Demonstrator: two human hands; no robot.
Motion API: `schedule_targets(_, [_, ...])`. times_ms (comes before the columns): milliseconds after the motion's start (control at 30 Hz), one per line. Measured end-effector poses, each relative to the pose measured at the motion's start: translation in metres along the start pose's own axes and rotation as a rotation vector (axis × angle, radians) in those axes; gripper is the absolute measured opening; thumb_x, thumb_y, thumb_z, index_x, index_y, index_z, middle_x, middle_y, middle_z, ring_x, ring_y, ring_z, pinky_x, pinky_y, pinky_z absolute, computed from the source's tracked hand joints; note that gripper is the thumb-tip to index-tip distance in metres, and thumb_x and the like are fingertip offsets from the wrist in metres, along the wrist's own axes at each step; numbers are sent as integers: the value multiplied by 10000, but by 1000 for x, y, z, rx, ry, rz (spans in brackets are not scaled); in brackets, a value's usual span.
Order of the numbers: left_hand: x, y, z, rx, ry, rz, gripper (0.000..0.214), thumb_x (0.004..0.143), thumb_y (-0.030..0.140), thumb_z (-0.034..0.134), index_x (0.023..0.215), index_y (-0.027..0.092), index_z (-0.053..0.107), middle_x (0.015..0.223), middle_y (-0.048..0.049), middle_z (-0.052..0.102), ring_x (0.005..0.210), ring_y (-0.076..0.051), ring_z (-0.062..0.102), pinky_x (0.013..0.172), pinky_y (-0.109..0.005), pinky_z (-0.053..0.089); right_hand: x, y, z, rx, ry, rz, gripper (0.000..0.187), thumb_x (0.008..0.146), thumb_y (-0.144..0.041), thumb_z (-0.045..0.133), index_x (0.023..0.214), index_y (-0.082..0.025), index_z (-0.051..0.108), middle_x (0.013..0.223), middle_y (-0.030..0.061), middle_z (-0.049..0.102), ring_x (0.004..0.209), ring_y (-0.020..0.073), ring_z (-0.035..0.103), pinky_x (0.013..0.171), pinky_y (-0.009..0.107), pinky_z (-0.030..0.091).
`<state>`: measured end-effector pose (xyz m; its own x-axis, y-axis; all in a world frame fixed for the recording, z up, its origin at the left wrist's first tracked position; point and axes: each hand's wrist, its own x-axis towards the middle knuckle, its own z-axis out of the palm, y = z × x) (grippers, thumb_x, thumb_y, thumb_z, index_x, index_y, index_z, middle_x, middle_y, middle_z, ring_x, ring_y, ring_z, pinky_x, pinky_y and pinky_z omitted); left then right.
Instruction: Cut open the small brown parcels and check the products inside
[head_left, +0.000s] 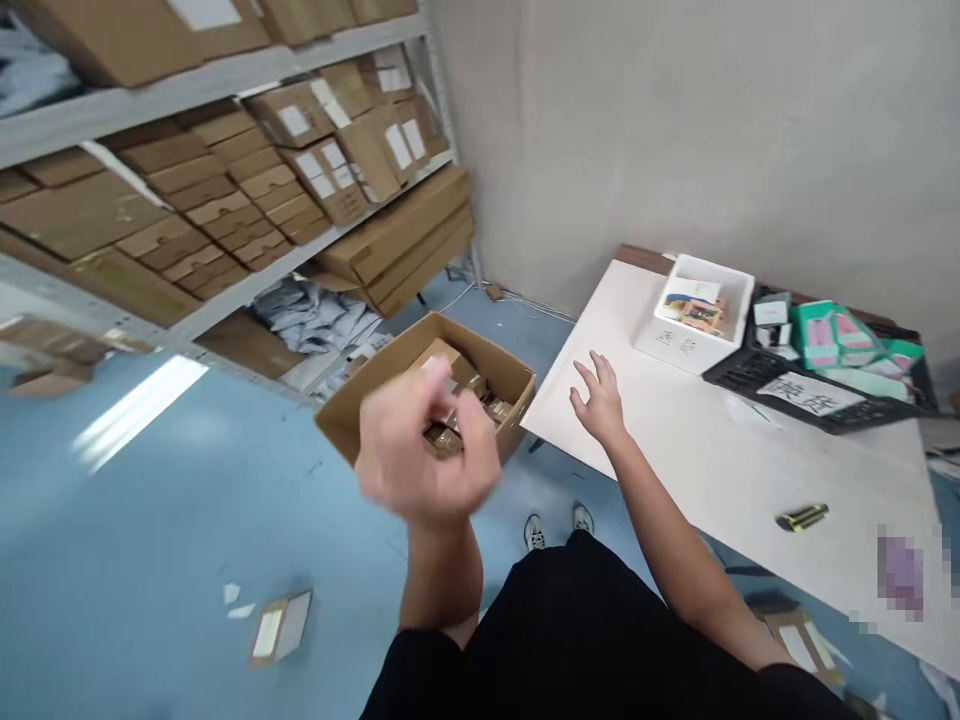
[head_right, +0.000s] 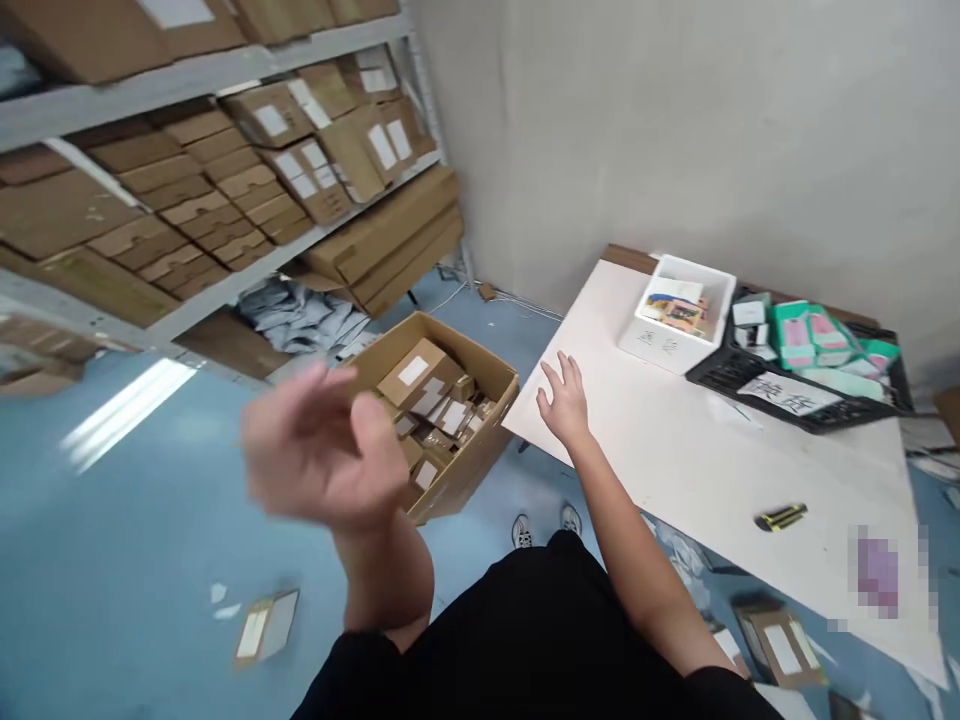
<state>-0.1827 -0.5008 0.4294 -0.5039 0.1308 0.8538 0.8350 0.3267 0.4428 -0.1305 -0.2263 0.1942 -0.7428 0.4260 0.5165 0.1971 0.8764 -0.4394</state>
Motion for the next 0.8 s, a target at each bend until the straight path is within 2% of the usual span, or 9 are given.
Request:
schedule_targets(100, [24,-85,23,172,-165,-120,552,985,258,576,1528,273,477,1375,-81,619,1166,-254,653,924,-451,620,34,-24,39,52,-74,-67,546,950,-257,560,1495,-231,530,1682,129,328,1554,369,280,1208,664,369])
schedule_targets(200, [12,-159,35,290,-366,-196,540,1016,355,543,1541,253,466,1503,-103,549,1391,-293,530,1106,-496,531,65,-45,78,116,-141,-121,583,949,-259,561,1528,-234,497,1694,127,305,1564,368,261,1224,662,345])
schedule_targets(267, [-5,-194,42,336,-471,-241,558,1012,374,555,1549,258,460,1546,-106,521,1445,-295,483,1176,-503,472,84,-55,104,164,-177,-151,591,951,-260,557,1537,-225,486,1699,127,294,1568,366,249,1236,655,330])
schedule_targets(400, [-23,-236,66,368,-629,-336,576,1002,372,575,1557,271,461,1612,-104,464,1486,-305,439,1217,-520,417,123,-68,156,248,-249,-190,608,951,-266,553,1551,-220,467,1708,122,274,1567,354,247,1253,642,309])
schedule_targets(633, [-20,-303,128,352,-773,-507,596,1012,354,552,1590,290,419,1666,-84,400,1530,-298,381,1235,-497,384,187,-66,235,347,-419,-222,648,961,-295,553,1589,-242,405,1706,127,278,1556,353,272,1254,652,292])
schedule_targets(733, [-39,-341,149,318,-791,-574,605,1011,345,552,1596,280,413,1683,-92,373,1544,-298,361,1248,-499,361,205,-60,269,335,-485,-225,630,963,-283,551,1576,-221,420,1688,147,307,1546,351,292,1251,632,308])
schedule_targets(800, [-66,-371,162,289,-785,-627,609,1010,346,553,1599,281,411,1688,-91,365,1544,-298,362,1252,-498,355,210,-54,297,318,-510,-224,609,965,-282,546,1561,-219,437,1683,149,313,1544,352,297,1244,628,320])
